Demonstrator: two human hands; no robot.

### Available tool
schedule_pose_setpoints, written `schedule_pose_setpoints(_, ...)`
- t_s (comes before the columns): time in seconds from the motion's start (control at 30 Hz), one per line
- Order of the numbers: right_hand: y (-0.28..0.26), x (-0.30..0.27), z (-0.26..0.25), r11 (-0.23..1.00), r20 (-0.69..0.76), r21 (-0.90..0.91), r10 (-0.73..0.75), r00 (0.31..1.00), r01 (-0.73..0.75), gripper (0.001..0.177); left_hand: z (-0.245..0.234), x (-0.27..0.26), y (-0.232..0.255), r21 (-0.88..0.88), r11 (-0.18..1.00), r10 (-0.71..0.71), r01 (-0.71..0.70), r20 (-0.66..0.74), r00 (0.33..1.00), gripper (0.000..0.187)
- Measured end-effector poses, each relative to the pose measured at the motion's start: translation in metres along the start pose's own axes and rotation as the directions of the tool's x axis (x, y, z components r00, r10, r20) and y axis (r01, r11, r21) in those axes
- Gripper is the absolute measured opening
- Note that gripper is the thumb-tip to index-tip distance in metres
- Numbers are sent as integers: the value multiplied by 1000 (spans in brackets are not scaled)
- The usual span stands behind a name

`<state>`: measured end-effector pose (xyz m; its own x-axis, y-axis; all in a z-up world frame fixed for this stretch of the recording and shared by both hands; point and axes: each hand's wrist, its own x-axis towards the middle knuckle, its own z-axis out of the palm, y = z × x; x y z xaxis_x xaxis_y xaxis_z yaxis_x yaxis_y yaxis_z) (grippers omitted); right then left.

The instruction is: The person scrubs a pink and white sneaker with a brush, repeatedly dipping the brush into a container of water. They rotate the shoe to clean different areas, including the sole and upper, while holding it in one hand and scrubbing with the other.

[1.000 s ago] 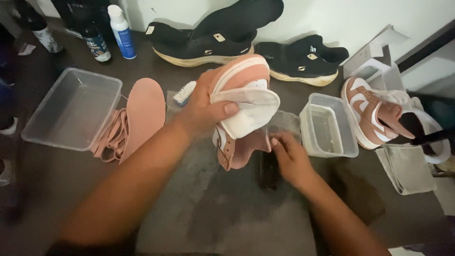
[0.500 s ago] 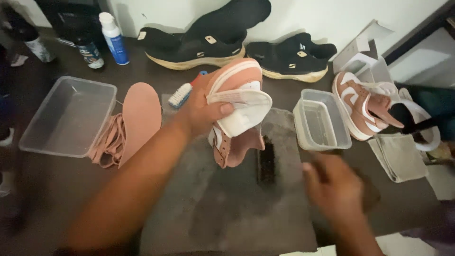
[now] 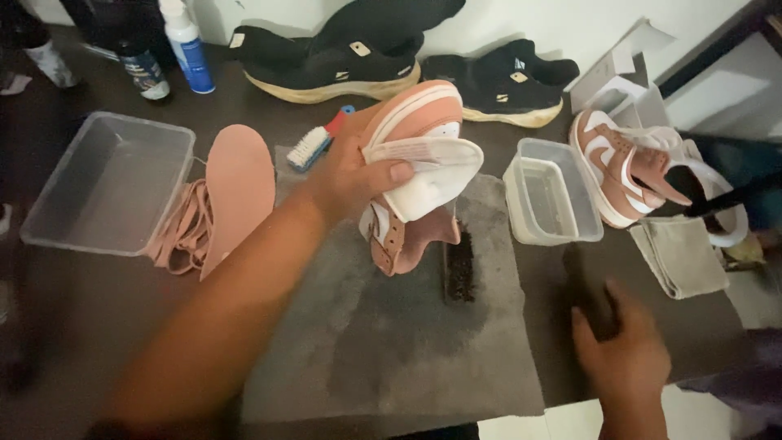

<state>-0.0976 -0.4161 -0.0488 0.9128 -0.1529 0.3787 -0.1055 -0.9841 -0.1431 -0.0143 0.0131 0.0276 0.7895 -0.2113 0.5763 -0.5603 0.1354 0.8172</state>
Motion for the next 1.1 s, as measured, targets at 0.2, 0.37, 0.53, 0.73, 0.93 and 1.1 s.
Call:
schedule_pose_setpoints(0.2, -13, -26, -15, 707, -449, 373, -429, 784, 601, 68, -1, 1, -6, -81, 994, 78, -80, -22, 997, 44)
schedule_pose_setpoints(0.37, -82, -32, -11, 710, -175, 169, -660, 730, 683, 76, -2, 1, -11, -17, 998, 67, -67, -26, 997, 50)
schedule_pose_setpoints(0.53, -199, -19, -17, 655, -194, 29, -738, 647, 755, 53, -1, -1, 1, 35, 998, 49, -48, -41, 998, 42)
schedule_pose_setpoints(0.73, -227, -4, -7, 583, 5, -19, -812, 583, 812, 51, 0, 0, -14, 4, 996, 88, -88, 3, 996, 57)
schedule_pose_setpoints(0.93, -240, 20, -27, 585, 341, 190, -792, 506, 788, 20, 3, 3, -12, -246, 937, 254, -249, -11, 967, 59)
schedule_pose_setpoints(1.1, -241, 19, -28, 670, 637, 176, -636, 435, 722, 28, 3, -3, -3, -51, 990, 135, -130, 99, 986, 77)
